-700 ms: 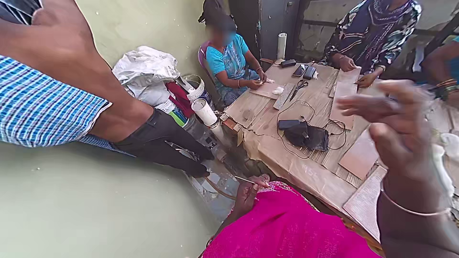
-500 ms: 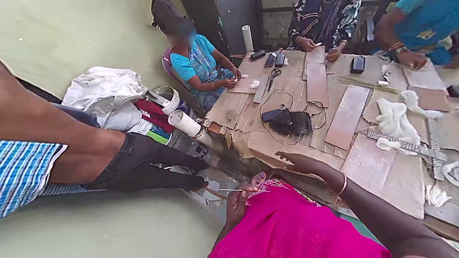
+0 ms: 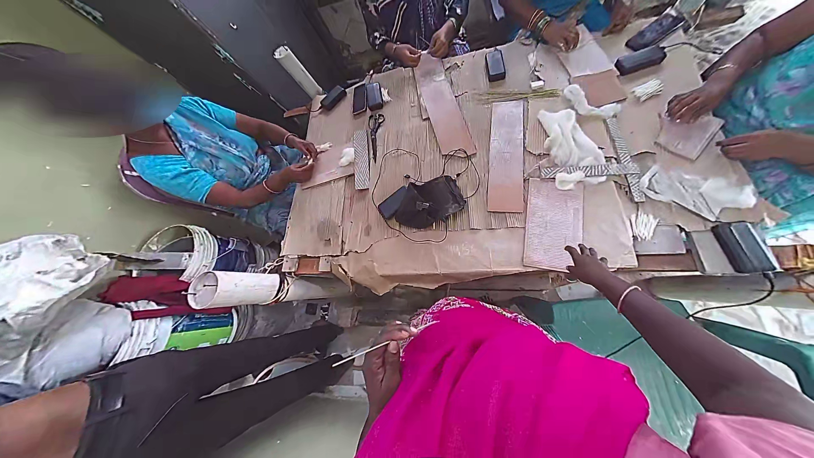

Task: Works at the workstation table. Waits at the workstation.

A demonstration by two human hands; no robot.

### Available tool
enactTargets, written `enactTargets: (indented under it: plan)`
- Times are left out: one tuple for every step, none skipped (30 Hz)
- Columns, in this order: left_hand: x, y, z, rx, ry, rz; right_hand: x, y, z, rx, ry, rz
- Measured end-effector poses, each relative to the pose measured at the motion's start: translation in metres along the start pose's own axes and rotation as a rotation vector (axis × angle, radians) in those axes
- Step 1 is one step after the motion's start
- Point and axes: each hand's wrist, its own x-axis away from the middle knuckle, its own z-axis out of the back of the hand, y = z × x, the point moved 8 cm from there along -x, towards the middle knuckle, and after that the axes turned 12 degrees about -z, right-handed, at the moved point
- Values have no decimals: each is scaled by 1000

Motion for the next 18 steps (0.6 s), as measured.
enactTargets:
  plan:
    - [-6, -2, -7, 3, -18, -2, -7, 23, -3, -43, 9, -57]
    - [-12, -4, -13, 5, -29, -6, -16, 42, -7, -88, 21, -98]
    - [-18, -7, -20, 2, -39, -11, -22, 56, -12, -132, 25, -130]
    - [-24, -8, -28, -1, -49, -19, -26, 67, -18, -163, 26, -152]
    - [-30, -9, -34, -6, -60, -30, -30, 71, -23, -190, 30, -167]
    - [-34, -10, -40, -9, -69, -43, -32, 70, -27, -220, 39, -176]
    - [-38, -10, -45, -11, -76, -55, -35, 66, -29, -253, 55, -182]
    - [-42, -11, -50, -12, -82, -62, -39, 61, -29, -284, 80, -183]
    - [-43, -11, -54, -12, -88, -66, -43, 55, -27, -302, 103, -180]
    - [-45, -12, -58, -13, -90, -68, -47, 48, -24, -308, 128, -171]
    - [-47, -12, -61, -16, -91, -68, -51, 41, -21, -312, 155, -160]
    - [-47, -13, -63, -22, -87, -68, -58, 36, -18, -321, 184, -143]
    - [-48, -13, -66, -28, -76, -69, -66, 31, -16, -323, 205, -129]
    - [-48, -14, -66, -33, -62, -76, -73, 24, -15, -315, 213, -122]
    - [-48, -13, -66, -42, -51, -78, -79, 19, -17, -302, 212, -117]
    - [-48, -13, -67, -47, -40, -77, -83, 15, -19, -287, 203, -113]
    - [-48, -12, -67, -53, -33, -77, -86, 11, -22, -259, 186, -118]
    - [-48, -11, -67, -58, -25, -79, -88, 7, -24, -227, 171, -122]
